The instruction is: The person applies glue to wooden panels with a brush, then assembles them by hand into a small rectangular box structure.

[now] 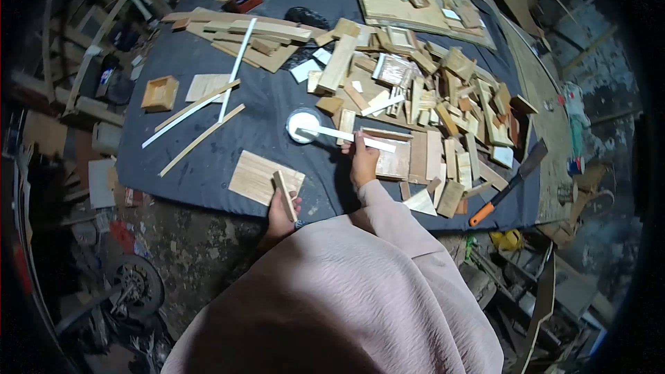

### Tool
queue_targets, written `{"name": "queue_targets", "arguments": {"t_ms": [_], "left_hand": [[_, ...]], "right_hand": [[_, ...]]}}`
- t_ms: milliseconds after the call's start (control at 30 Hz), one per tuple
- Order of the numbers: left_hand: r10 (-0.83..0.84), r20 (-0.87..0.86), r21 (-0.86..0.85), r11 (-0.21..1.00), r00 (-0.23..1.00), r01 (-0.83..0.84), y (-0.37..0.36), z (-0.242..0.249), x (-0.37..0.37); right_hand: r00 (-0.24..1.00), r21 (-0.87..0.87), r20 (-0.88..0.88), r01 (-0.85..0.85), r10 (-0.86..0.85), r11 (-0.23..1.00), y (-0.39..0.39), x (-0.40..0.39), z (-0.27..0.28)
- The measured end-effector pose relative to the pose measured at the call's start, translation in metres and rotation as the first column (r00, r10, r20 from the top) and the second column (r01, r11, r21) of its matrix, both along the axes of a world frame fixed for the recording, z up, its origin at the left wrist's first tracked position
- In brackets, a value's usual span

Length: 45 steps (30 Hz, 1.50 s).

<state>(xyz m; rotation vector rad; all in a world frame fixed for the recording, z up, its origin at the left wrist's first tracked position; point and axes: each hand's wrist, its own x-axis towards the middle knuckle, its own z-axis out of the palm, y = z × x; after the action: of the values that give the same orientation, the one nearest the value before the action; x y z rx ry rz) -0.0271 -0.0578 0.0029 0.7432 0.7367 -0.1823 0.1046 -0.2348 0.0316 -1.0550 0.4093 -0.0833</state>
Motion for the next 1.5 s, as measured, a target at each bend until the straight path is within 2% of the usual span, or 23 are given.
{"name": "queue_targets", "arguments": {"t_ms": [33,67,133,167,267,300,400,533,567,600,633,667,767,833,900,1033,1067,1100,1167,1233,1300,1467,1500], "left_hand": [[-0.017,0.001,-0.033,0.999,1.0,0.017,0.0,-0.001,0.003],[-0.032,0.002,-0.037,0.999,0.999,0.032,-0.002,-0.003,0.005],[-0.025,-0.001,0.003,1.0,1.0,0.025,-0.007,0.005,0.007],[-0.032,-0.004,-0.002,0.999,0.999,0.032,-0.009,0.002,0.007],[-0.07,0.008,-0.038,0.997,0.998,0.07,-0.015,-0.004,0.011],[-0.068,0.002,-0.041,0.997,0.998,0.068,-0.019,0.001,0.014],[-0.057,-0.02,-0.04,0.998,0.998,0.056,-0.026,0.011,0.015],[-0.056,-0.017,-0.024,0.998,0.998,0.055,-0.028,0.011,0.013],[-0.053,-0.01,-0.034,0.998,0.999,0.053,-0.028,0.009,0.013],[-0.055,-0.013,-0.037,0.998,0.998,0.054,-0.028,0.006,0.011],[-0.048,-0.03,-0.056,0.997,0.998,0.046,-0.028,0.004,0.009],[-0.041,-0.046,-0.074,0.997,0.998,0.037,-0.028,0.002,0.007],[-0.03,-0.074,-0.075,0.997,0.997,0.024,-0.03,0.0,0.005],[-0.026,-0.085,-0.078,0.997,0.996,0.019,-0.032,-0.001,0.006],[-0.019,-0.093,-0.084,0.996,0.995,0.011,-0.034,-0.004,0.008],[-0.069,-0.071,-0.058,0.996,0.995,0.065,-0.042,-0.008,0.009],[-0.071,-0.077,-0.048,0.997,0.994,0.068,-0.047,-0.007,0.01],[-0.068,-0.078,-0.046,0.997,0.995,0.065,-0.05,-0.006,0.011],[-0.103,-0.102,-0.027,0.995,0.989,0.101,-0.056,-0.005,0.013],[-0.114,-0.109,-0.011,0.994,0.987,0.113,-0.063,0.006,0.015],[-0.111,-0.074,0.037,0.993,0.991,0.114,-0.07,0.016,0.017],[-0.135,-0.053,0.055,0.989,0.989,0.138,-0.074,0.011,0.017],[-0.138,-0.055,0.052,0.989,0.989,0.141,-0.074,0.009,0.016]], "right_hand": [[0.999,0.114,-0.03,0.018,-0.015,0.993,-0.004,-0.002,0.001],[0.999,0.109,-0.028,0.033,-0.03,0.993,-0.01,-0.003,0.002],[0.983,0.405,-0.18,0.116,-0.045,0.907,-0.02,-0.007,0.005],[0.982,0.4,-0.183,0.123,-0.053,0.908,-0.023,-0.008,0.006],[0.997,0.172,-0.074,-0.018,0.032,0.985,-0.017,-0.003,0.0],[0.998,-0.013,-0.053,-0.015,0.015,1.0,-0.011,-0.001,0.002],[0.992,-0.399,0.076,-0.059,0.097,0.915,-0.004,0.002,0.004],[0.998,-0.419,-0.01,-0.058,0.06,0.906,-0.014,-0.005,0.011],[0.996,-0.194,-0.082,-0.043,0.028,0.98,-0.02,-0.006,0.012],[0.987,0.04,-0.159,-0.006,0.012,0.999,-0.027,-0.008,0.013],[0.972,0.269,-0.235,0.052,0.013,0.962,-0.035,-0.01,0.013],[0.975,0.369,-0.217,0.038,0.046,0.929,-0.047,-0.016,0.01],[0.983,0.51,-0.176,0.046,0.051,0.859,-0.082,-0.034,0.013],[0.989,0.497,-0.149,0.083,-0.009,0.864,-0.107,-0.052,0.022],[0.996,0.465,-0.055,0.09,-0.073,0.881,-0.136,-0.069,0.026],[0.959,0.075,0.005,0.281,-0.282,0.957,-0.184,-0.094,0.025],[0.938,-0.041,0.003,0.345,-0.346,0.938,-0.188,-0.096,0.027],[0.939,-0.039,0.001,0.343,-0.343,0.939,-0.192,-0.095,0.024],[0.92,-0.204,0.06,0.392,-0.388,0.897,-0.2,-0.092,0.013],[0.916,-0.198,0.068,0.402,-0.396,0.894,-0.201,-0.088,0.011],[0.922,-0.272,0.08,0.385,-0.378,0.882,-0.202,-0.082,0.01],[0.924,-0.305,0.066,0.378,-0.377,0.874,-0.204,-0.079,0.011],[0.934,-0.375,0.055,0.346,-0.352,0.86,-0.203,-0.08,0.011]]}}
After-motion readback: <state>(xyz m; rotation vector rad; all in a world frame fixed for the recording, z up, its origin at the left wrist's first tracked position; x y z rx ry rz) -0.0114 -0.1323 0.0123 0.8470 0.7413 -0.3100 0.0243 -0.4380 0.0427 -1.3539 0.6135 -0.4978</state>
